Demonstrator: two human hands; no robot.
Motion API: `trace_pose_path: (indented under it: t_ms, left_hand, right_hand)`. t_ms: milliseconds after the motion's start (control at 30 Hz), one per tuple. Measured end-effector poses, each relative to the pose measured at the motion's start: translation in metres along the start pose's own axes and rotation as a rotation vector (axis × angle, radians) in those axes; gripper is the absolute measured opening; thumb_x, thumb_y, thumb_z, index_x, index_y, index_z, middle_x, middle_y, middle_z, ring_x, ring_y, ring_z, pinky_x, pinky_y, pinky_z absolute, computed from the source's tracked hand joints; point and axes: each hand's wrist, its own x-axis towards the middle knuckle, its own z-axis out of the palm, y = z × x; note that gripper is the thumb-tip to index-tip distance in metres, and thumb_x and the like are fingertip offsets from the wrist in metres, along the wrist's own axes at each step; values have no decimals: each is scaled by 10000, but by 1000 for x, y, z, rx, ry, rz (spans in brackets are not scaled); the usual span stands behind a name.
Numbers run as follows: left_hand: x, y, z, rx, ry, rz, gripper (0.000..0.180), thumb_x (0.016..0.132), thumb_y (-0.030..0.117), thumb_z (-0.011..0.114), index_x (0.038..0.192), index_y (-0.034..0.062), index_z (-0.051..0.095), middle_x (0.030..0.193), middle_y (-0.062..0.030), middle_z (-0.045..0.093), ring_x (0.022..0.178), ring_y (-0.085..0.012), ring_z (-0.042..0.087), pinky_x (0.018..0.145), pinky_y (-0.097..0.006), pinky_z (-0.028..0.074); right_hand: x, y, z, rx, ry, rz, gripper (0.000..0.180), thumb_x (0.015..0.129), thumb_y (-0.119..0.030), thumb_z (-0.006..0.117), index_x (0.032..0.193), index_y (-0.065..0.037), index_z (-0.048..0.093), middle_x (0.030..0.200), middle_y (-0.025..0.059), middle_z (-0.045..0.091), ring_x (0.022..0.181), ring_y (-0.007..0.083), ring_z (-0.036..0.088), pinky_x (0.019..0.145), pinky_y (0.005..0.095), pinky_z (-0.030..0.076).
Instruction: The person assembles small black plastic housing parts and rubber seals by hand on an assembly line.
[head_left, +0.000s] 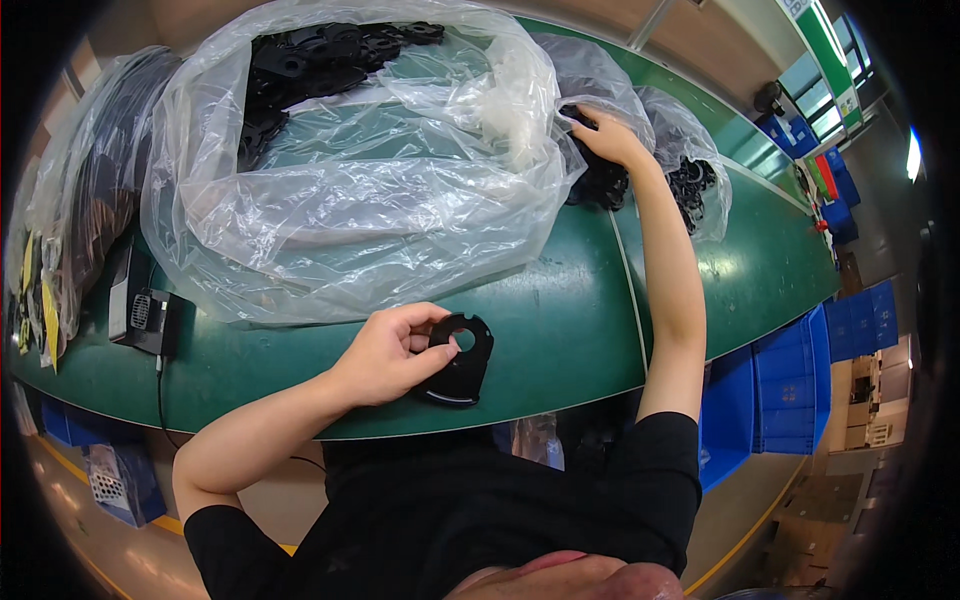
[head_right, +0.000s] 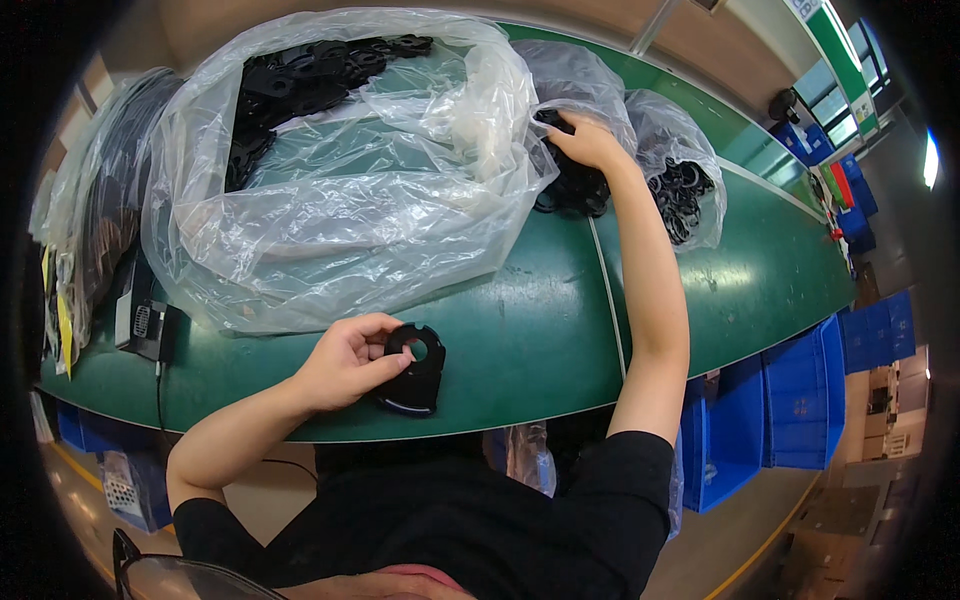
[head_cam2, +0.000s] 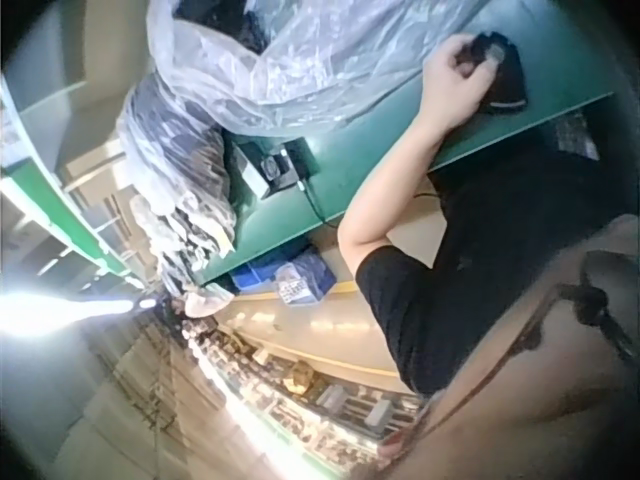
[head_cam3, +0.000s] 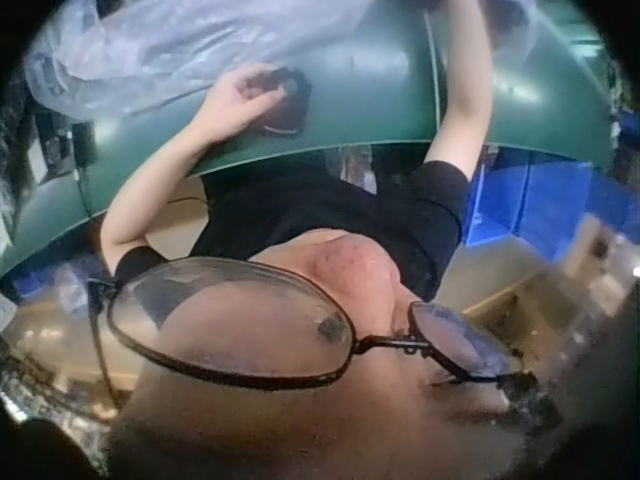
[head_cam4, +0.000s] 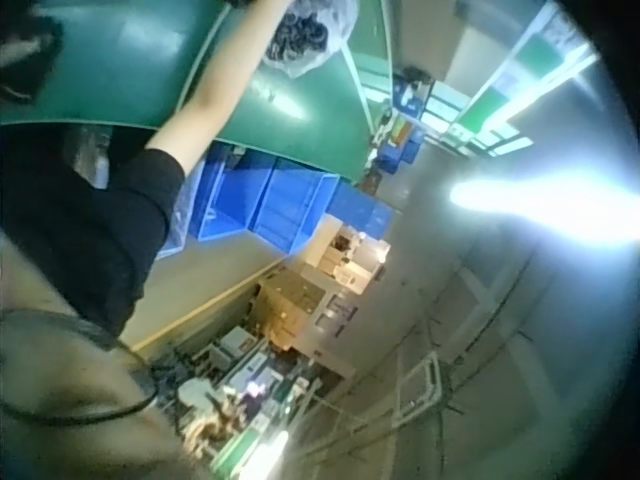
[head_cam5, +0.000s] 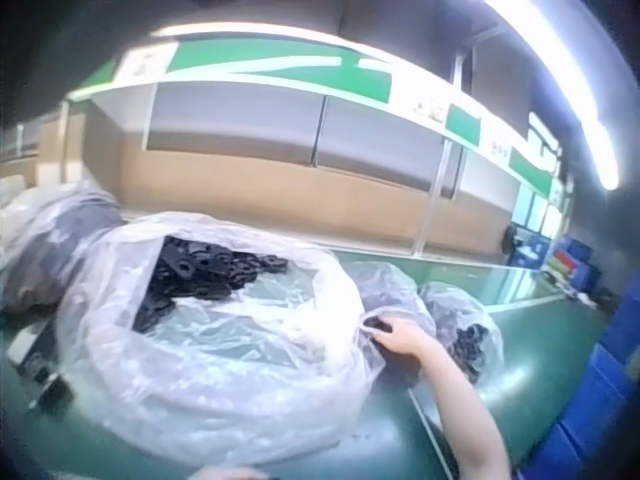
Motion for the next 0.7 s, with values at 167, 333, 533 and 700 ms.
trace_pose_path:
  t_ms: [167, 333, 533, 700]
  left_hand:
    - [-1, 1, 1, -26, -2, -16, 232, 840, 15, 566, 1056, -55, 519, 964, -58, 593, 871, -85, 581, 754, -214, 473]
    - [-6, 3, 1, -59, 17, -2, 221, 843, 12, 560, 1052, -50, 522, 963, -48, 584, 871, -82, 575, 772, -222, 471]
    - [-4, 1, 3, -32, -1, 6, 221, 847, 17, 560, 1054, -50, 521, 968, -53, 586, 865, -83, 573, 782, -227, 473]
    - [-7, -1, 3, -67, 38, 16, 215, 853, 27, 560, 1052, -44, 524, 961, -57, 593, 871, -86, 573, 783, -229, 473]
  right_hand:
    - [-39, -4, -28, 128, 181, -69, 346, 784, -286, 626, 1024, -37, 641, 971, 183, 642, 902, 315, 619, 813, 354, 471]
    - [-82, -19, -36, 64, 210, 136, 342, 735, -239, 679, 997, -22, 645, 896, 165, 655, 784, 291, 642, 724, 342, 500]
    - [-105, -1, -11, 8, 237, 217, 337, 705, -150, 678, 1012, -16, 638, 873, 181, 647, 815, 313, 629, 754, 363, 494]
    - [-115, -18, -18, -76, 283, 255, 276, 727, -82, 621, 996, -23, 641, 894, 186, 645, 832, 326, 625, 767, 373, 492]
